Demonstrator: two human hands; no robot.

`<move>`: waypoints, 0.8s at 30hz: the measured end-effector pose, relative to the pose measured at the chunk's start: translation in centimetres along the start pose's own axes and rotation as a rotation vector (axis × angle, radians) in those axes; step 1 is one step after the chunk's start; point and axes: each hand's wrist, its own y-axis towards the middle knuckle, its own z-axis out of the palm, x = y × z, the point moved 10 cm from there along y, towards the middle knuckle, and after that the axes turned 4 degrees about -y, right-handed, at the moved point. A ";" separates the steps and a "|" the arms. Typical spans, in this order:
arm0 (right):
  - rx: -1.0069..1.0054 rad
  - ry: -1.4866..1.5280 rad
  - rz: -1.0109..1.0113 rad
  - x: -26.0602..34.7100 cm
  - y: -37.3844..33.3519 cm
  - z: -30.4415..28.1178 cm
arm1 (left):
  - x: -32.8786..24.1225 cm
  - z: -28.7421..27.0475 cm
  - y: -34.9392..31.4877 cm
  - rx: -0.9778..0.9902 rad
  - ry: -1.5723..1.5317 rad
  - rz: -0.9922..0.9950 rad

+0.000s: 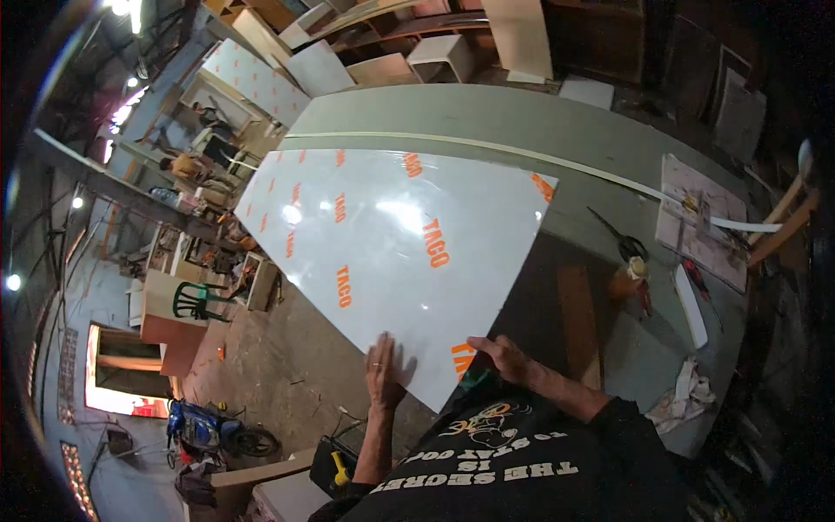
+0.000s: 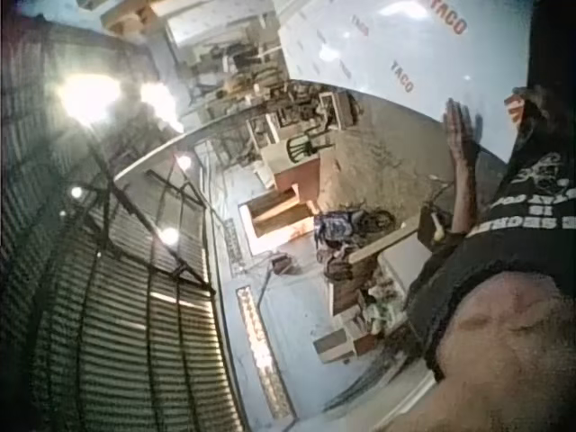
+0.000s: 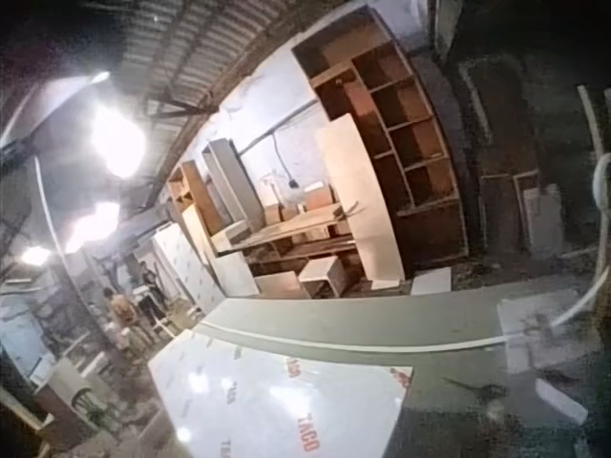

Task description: The person applies adhesive from a bottle onto the surface of a wooden board and a strip of veneer, then begins to press the veneer strip onto the edge of the board.

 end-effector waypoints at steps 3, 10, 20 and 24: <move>-0.059 -0.102 -0.108 1.3 -0.3 -1.4 | -4.3 -0.6 3.0 0.155 0.167 0.199; 0.002 0.097 0.296 -5.6 -0.9 1.2 | -4.8 -0.2 2.2 0.287 0.094 0.181; -0.077 -0.194 -0.003 0.8 -1.5 -2.2 | -6.1 -0.2 2.2 0.287 0.094 0.204; -0.042 -0.216 0.166 -0.9 -1.9 -1.8 | -6.2 -0.2 2.3 0.247 0.090 0.238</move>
